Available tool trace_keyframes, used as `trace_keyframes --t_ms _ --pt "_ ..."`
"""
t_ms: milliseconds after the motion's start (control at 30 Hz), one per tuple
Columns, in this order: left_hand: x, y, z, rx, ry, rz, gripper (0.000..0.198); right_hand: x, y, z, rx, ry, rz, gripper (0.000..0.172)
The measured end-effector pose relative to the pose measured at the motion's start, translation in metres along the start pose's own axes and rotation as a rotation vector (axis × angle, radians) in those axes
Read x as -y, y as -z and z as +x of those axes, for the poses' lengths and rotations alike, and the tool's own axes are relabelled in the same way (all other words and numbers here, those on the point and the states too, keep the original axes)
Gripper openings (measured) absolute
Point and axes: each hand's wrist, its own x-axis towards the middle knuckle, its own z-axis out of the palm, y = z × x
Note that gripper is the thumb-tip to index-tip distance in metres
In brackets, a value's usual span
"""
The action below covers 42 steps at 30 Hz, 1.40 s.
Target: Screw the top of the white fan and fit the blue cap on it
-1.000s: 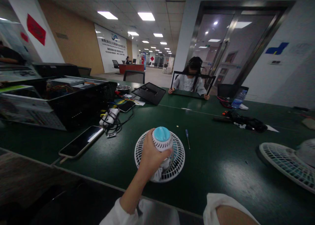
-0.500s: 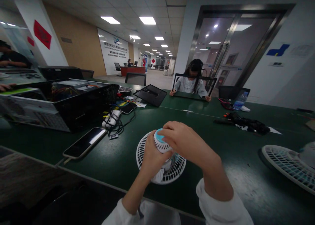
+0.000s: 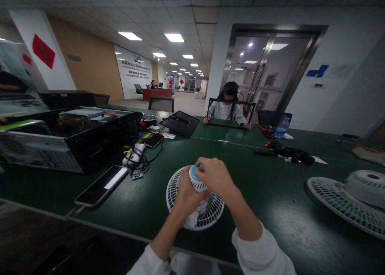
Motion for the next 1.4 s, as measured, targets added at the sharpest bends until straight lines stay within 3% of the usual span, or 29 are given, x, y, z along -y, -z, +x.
trace_keyframes --t_ms 167,267,333,400,500,633,700,867,967,1133,1267,1400 --pt "-0.021 -0.01 -0.008 0.055 -0.176 0.201 0.067 -0.017 -0.008 -0.035 -0.25 -0.152 0.203 0.018" --pt "-0.046 -0.028 -0.012 0.137 -0.392 0.432 0.072 -0.047 -0.012 -0.071 -0.533 -0.244 0.421 0.019" --pt "-0.063 -0.048 -0.011 0.226 -0.57 0.566 0.077 -0.074 -0.013 -0.095 -0.694 -0.342 0.563 0.029" --pt "-0.078 -0.075 -0.005 0.3 -0.78 0.677 0.077 -0.106 -0.013 -0.116 -0.774 -0.499 0.655 0.039" --pt "-0.09 -0.126 0.01 0.338 -1.105 0.813 0.067 -0.159 -0.016 -0.136 -0.761 -0.665 0.828 0.043" --pt "-0.085 -0.203 0.031 0.369 -1.454 0.845 0.033 -0.229 -0.034 -0.148 -0.73 -0.774 1.173 0.037" --pt "-0.076 -0.238 0.037 0.348 -1.565 0.811 0.03 -0.257 -0.045 -0.152 -0.764 -0.788 1.309 0.034" --pt "-0.053 -0.295 0.043 0.332 -1.692 0.776 0.029 -0.3 -0.072 -0.159 -0.799 -0.864 1.369 0.038" --pt "-0.043 -0.311 0.051 0.393 -1.739 0.722 0.028 -0.313 -0.084 -0.159 -0.792 -0.809 1.146 0.038" --pt "-0.031 -0.324 0.069 0.516 -1.687 0.626 0.025 -0.325 -0.09 -0.155 -0.669 -0.884 0.471 0.028" --pt "-0.02 -0.326 0.081 0.552 -1.61 0.55 0.021 -0.329 -0.09 -0.154 -0.633 -0.944 0.33 0.032" --pt "-0.018 -0.313 0.091 0.592 -1.539 0.486 0.02 -0.329 -0.092 -0.154 -0.682 -0.933 0.245 0.037"
